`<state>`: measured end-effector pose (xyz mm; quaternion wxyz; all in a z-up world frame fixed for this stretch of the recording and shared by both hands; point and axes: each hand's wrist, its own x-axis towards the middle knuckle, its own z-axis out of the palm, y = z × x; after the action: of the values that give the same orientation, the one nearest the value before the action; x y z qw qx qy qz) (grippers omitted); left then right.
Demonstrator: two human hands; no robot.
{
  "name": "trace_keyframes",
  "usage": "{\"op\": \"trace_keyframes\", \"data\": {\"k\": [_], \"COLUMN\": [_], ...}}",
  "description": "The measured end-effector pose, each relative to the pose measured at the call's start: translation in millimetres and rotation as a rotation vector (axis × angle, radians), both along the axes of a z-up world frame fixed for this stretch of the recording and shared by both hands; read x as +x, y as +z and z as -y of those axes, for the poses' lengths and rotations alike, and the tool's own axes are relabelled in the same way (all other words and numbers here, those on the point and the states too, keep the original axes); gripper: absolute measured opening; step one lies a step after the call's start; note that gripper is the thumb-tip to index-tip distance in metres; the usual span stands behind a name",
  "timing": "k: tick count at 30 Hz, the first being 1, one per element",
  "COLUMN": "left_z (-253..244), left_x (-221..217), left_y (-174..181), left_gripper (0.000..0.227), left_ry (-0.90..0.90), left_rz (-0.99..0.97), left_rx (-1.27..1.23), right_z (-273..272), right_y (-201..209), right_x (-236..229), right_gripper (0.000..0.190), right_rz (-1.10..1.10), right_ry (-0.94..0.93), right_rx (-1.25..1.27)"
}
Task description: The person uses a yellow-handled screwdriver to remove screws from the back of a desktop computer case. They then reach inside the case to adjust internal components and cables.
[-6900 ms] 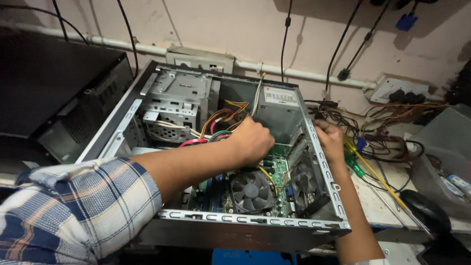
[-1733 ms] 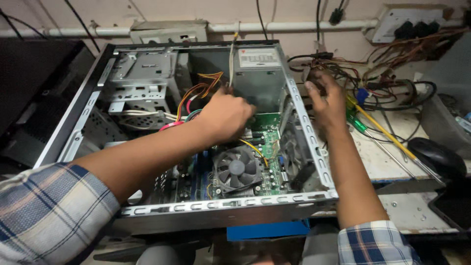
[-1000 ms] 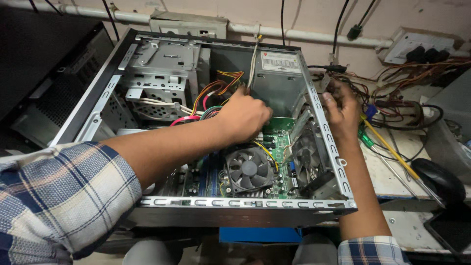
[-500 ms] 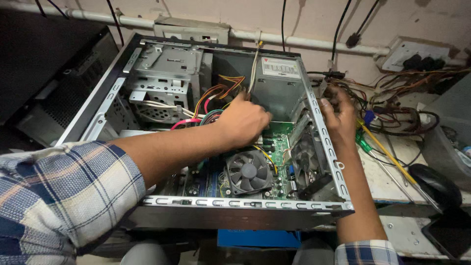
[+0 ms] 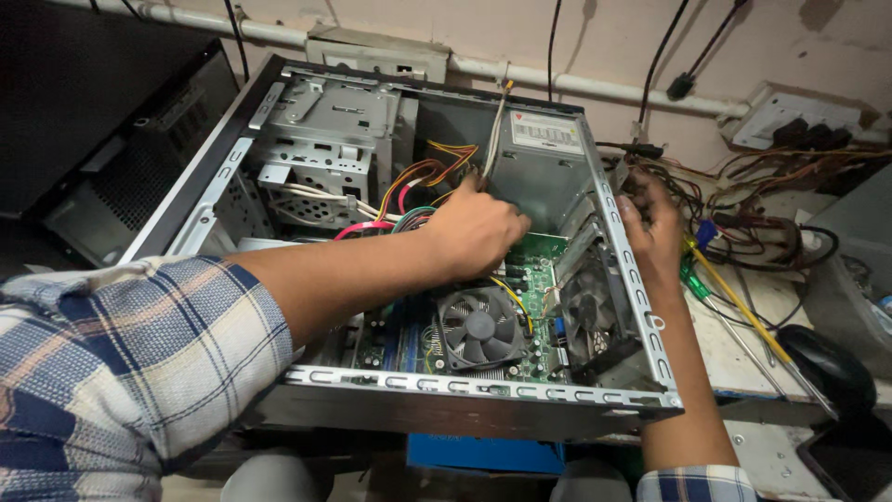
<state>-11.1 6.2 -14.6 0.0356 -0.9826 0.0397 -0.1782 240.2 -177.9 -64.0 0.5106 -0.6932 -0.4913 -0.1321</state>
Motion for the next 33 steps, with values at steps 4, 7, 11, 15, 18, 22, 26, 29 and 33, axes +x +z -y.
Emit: {"op": "trace_keyframes", "data": {"k": [4, 7, 11, 15, 18, 22, 26, 29, 33], "left_z": [-2.9, -4.3, -7.2, -11.7, -9.2, -4.2, -2.0, -1.8, -2.1], "left_x": [-1.1, 0.6, 4.3, 3.1, -1.1, -5.9, -6.8, -4.1, -3.9], "left_y": [3.7, 3.2, -0.9, 0.0, 4.8, 13.2, 13.9, 12.6, 10.1], "left_gripper": [0.016, 0.014, 0.012, 0.011, 0.01, 0.015, 0.017, 0.014, 0.018], "left_ry": [0.002, 0.027, 0.054, 0.043, 0.006, 0.019, 0.026, 0.006, -0.01], "left_rz": [-0.038, -0.07, -0.002, 0.009, -0.011, -0.083, -0.111, -0.052, -0.019], "left_rx": [-0.001, -0.046, -0.104, -0.103, -0.076, -0.032, -0.029, -0.006, -0.034], "right_z": [-2.8, -2.7, -1.0, -2.3, -1.1, -1.4, -0.6, -0.9, -1.1], "right_y": [-5.5, -7.5, -7.2, -7.5, -6.8, -6.7, -8.1, -8.4, -6.5], "right_x": [6.7, 10.0, 10.0, 7.4, 8.4, 11.2, 11.9, 13.2, 11.1], "right_gripper": [0.035, 0.033, 0.034, 0.032, 0.034, 0.039, 0.039, 0.036, 0.036], "right_rz": [-0.023, -0.026, -0.021, -0.03, -0.043, -0.031, 0.017, -0.027, -0.039], "right_ry": [0.041, 0.055, 0.053, 0.055, 0.03, 0.008, 0.008, 0.057, 0.029], "right_rx": [-0.003, 0.001, -0.018, -0.005, -0.014, -0.025, -0.018, 0.001, -0.02]}}
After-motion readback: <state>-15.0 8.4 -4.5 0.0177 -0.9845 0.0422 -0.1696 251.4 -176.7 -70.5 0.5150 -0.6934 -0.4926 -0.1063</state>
